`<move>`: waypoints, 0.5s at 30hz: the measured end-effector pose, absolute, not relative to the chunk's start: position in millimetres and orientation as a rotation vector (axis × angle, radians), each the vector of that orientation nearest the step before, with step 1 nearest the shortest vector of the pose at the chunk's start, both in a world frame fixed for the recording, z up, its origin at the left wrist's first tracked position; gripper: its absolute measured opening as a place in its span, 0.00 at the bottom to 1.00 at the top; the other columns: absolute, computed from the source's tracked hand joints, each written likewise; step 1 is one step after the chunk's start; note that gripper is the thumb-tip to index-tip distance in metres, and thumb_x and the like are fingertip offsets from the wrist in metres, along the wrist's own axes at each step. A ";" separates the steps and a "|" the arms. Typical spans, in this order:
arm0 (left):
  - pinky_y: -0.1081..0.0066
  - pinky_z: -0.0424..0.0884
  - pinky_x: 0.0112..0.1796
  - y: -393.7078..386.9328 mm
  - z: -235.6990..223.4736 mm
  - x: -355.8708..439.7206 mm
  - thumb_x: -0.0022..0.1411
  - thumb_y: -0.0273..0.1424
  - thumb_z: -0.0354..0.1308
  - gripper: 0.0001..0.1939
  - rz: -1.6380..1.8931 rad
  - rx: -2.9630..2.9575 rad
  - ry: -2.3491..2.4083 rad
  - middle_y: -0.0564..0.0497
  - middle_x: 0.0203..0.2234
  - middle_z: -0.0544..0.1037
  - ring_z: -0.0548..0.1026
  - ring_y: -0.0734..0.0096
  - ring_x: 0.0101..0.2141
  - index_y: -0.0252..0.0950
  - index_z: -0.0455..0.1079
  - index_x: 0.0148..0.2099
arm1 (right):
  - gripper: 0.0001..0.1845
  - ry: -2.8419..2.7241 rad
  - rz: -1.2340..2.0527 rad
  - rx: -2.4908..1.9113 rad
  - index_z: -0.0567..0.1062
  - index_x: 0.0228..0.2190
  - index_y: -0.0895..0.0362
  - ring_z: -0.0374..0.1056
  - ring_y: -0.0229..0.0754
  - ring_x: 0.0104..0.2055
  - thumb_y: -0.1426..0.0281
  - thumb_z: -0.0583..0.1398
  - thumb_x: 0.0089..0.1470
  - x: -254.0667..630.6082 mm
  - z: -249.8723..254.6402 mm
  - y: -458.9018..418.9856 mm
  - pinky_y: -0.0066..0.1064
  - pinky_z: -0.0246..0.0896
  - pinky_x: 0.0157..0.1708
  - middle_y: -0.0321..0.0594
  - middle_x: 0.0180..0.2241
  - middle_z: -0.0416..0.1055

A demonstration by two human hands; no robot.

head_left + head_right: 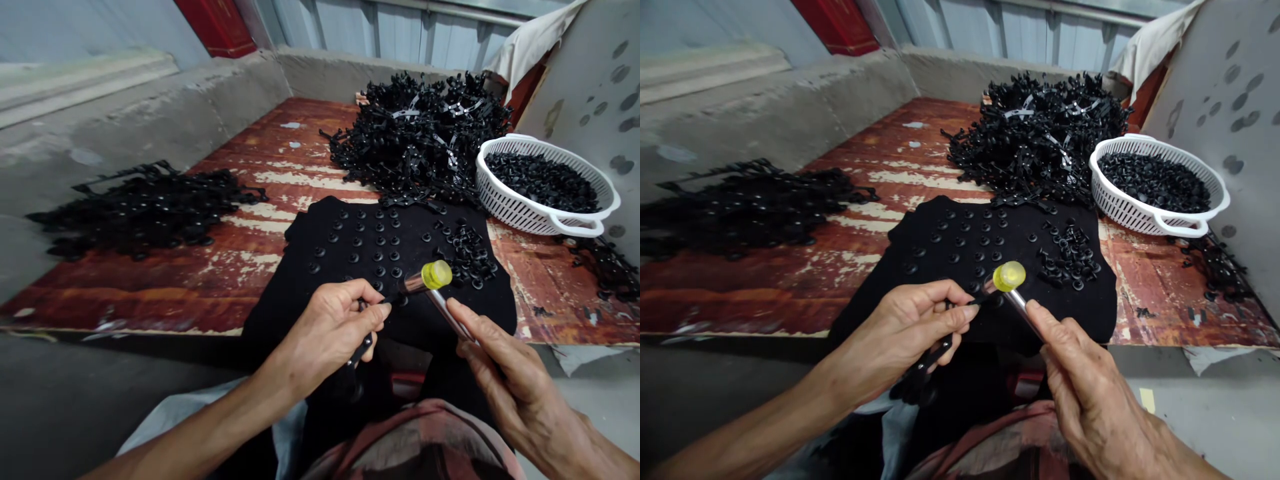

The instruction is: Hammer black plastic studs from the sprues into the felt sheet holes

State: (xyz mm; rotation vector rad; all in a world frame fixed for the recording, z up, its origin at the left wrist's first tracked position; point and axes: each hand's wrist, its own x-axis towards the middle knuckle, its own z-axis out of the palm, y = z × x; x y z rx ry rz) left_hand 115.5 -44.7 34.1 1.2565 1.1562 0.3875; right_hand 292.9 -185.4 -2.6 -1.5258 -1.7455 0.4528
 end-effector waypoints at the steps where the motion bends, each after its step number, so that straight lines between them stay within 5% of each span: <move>1: 0.79 0.56 0.13 -44.7 34.1 115.7 0.45 0.35 0.60 0.09 0.386 1.260 1.160 0.59 0.13 0.67 0.62 0.80 0.11 0.36 0.64 0.25 | 0.35 -1.755 0.454 -1.526 0.52 0.65 0.44 0.65 0.49 0.59 0.79 0.51 0.62 292.6 -1.7 -185.4 0.36 0.75 0.46 0.44 0.61 0.63; 6: 0.79 0.56 0.14 -43.7 34.0 117.9 0.45 0.33 0.59 0.07 0.375 1.288 1.178 0.60 0.11 0.66 0.62 0.80 0.11 0.36 0.64 0.25 | 0.35 -1.784 0.417 -1.533 0.51 0.66 0.45 0.69 0.48 0.54 0.79 0.51 0.62 293.0 5.7 -184.2 0.36 0.76 0.42 0.46 0.58 0.66; 12: 0.80 0.55 0.14 -42.2 34.6 119.2 0.47 0.31 0.57 0.05 0.391 1.337 1.209 0.60 0.09 0.64 0.62 0.79 0.11 0.37 0.64 0.24 | 0.36 -1.982 0.457 -1.689 0.49 0.66 0.49 0.73 0.42 0.30 0.80 0.48 0.60 296.8 22.6 -181.4 0.30 0.74 0.24 0.46 0.40 0.74; 15: 0.80 0.54 0.14 -42.7 34.7 118.5 0.48 0.31 0.56 0.06 0.378 1.349 1.222 0.60 0.08 0.63 0.62 0.79 0.10 0.37 0.64 0.24 | 0.37 -1.954 0.366 -1.594 0.45 0.67 0.48 0.73 0.42 0.31 0.80 0.48 0.61 294.8 30.8 -181.7 0.28 0.72 0.23 0.46 0.40 0.74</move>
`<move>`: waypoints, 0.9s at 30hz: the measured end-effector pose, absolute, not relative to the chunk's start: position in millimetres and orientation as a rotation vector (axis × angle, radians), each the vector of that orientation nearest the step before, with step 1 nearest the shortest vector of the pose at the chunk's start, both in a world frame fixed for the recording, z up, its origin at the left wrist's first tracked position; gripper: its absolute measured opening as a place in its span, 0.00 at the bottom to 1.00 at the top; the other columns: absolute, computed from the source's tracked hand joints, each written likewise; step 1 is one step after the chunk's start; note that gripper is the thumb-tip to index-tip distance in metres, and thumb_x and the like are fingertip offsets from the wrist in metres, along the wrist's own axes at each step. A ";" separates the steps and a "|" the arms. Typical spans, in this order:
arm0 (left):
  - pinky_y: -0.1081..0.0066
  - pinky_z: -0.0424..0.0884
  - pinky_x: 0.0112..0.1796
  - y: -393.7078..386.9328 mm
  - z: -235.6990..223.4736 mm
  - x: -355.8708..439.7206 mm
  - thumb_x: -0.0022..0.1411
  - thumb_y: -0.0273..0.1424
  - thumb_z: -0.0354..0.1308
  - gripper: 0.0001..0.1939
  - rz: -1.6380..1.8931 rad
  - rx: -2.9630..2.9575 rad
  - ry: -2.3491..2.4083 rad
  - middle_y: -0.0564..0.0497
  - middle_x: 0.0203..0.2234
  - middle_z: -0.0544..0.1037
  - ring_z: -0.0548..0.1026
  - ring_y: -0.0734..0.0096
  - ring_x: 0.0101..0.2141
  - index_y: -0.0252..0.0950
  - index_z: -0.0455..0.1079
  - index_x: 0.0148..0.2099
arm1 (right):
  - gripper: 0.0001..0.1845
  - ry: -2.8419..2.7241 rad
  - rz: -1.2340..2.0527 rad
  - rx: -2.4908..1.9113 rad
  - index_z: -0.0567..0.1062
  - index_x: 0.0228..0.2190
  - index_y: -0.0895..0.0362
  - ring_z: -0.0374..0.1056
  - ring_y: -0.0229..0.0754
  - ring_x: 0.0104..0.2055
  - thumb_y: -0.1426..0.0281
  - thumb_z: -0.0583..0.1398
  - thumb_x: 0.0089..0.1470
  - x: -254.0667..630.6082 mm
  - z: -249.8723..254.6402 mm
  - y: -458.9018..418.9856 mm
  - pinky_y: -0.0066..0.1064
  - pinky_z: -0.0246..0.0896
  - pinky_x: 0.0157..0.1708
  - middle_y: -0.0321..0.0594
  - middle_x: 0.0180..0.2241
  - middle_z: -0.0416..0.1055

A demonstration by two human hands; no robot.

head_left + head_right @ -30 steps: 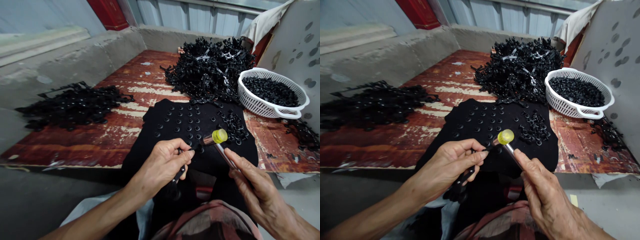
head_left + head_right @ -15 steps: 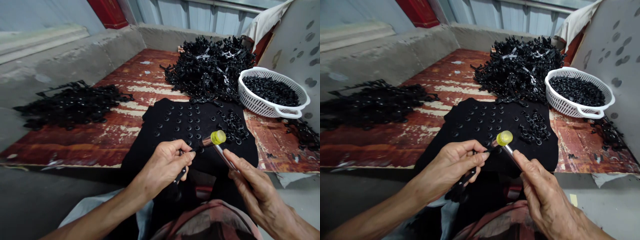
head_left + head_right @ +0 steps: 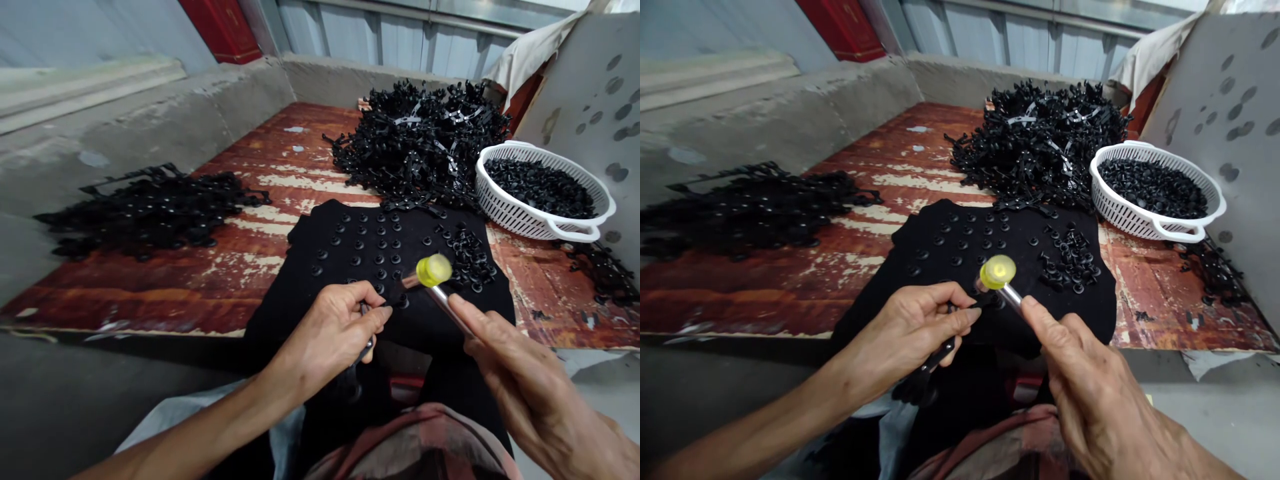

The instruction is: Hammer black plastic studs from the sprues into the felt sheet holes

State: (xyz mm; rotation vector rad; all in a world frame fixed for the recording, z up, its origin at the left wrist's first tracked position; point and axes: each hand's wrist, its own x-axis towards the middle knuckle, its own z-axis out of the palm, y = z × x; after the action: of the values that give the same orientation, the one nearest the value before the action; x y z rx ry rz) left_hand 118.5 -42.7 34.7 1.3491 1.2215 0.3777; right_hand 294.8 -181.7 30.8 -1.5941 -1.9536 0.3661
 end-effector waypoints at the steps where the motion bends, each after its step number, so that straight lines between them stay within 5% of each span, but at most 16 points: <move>1: 0.80 0.54 0.14 -43.0 34.7 118.2 0.49 0.32 0.56 0.06 0.377 1.352 1.222 0.60 0.08 0.63 0.62 0.79 0.10 0.37 0.63 0.24 | 0.38 -1.932 0.325 -1.557 0.43 0.67 0.47 0.72 0.43 0.31 0.81 0.48 0.61 294.0 32.1 -181.7 0.28 0.71 0.23 0.46 0.40 0.74; 6: 0.79 0.55 0.14 -43.8 34.9 117.0 0.48 0.32 0.57 0.06 0.381 1.360 1.189 0.60 0.09 0.65 0.63 0.78 0.11 0.37 0.63 0.24 | 0.37 -2.049 0.336 -1.685 0.50 0.66 0.49 0.70 0.41 0.24 0.81 0.47 0.59 295.0 32.2 -179.8 0.30 0.70 0.21 0.43 0.35 0.73; 11: 0.79 0.53 0.14 -43.5 34.4 117.4 0.48 0.33 0.57 0.07 0.378 1.339 1.162 0.61 0.10 0.64 0.62 0.80 0.10 0.36 0.63 0.24 | 0.38 -1.991 0.346 -1.628 0.44 0.67 0.49 0.70 0.41 0.27 0.80 0.48 0.60 297.9 35.3 -181.2 0.28 0.69 0.23 0.44 0.38 0.74; 15: 0.80 0.53 0.14 -42.6 30.8 117.8 0.47 0.32 0.56 0.05 0.375 1.350 1.162 0.61 0.10 0.65 0.63 0.80 0.10 0.36 0.63 0.24 | 0.35 -2.051 0.379 -1.739 0.52 0.66 0.50 0.68 0.39 0.24 0.81 0.48 0.59 299.5 35.1 -179.9 0.27 0.67 0.22 0.42 0.35 0.72; 22: 0.80 0.55 0.14 -41.5 24.0 119.1 0.50 0.30 0.55 0.05 0.362 1.383 1.153 0.62 0.08 0.62 0.63 0.79 0.10 0.37 0.63 0.25 | 0.33 -2.049 0.353 -1.698 0.53 0.65 0.50 0.67 0.38 0.24 0.80 0.47 0.61 298.3 34.9 -179.7 0.27 0.66 0.21 0.41 0.32 0.71; 27: 0.80 0.54 0.13 -41.4 20.8 116.6 0.52 0.30 0.54 0.05 0.356 1.426 1.151 0.62 0.08 0.62 0.63 0.79 0.10 0.36 0.64 0.26 | 0.34 -1.967 0.357 -1.692 0.50 0.66 0.51 0.74 0.41 0.32 0.79 0.48 0.61 297.5 28.1 -180.4 0.28 0.72 0.29 0.46 0.40 0.75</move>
State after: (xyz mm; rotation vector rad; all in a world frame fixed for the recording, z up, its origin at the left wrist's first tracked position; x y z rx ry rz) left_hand 116.6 -41.4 20.8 1.4262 1.1512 0.3558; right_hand 297.5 -180.4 28.1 -1.6923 -1.9671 0.3575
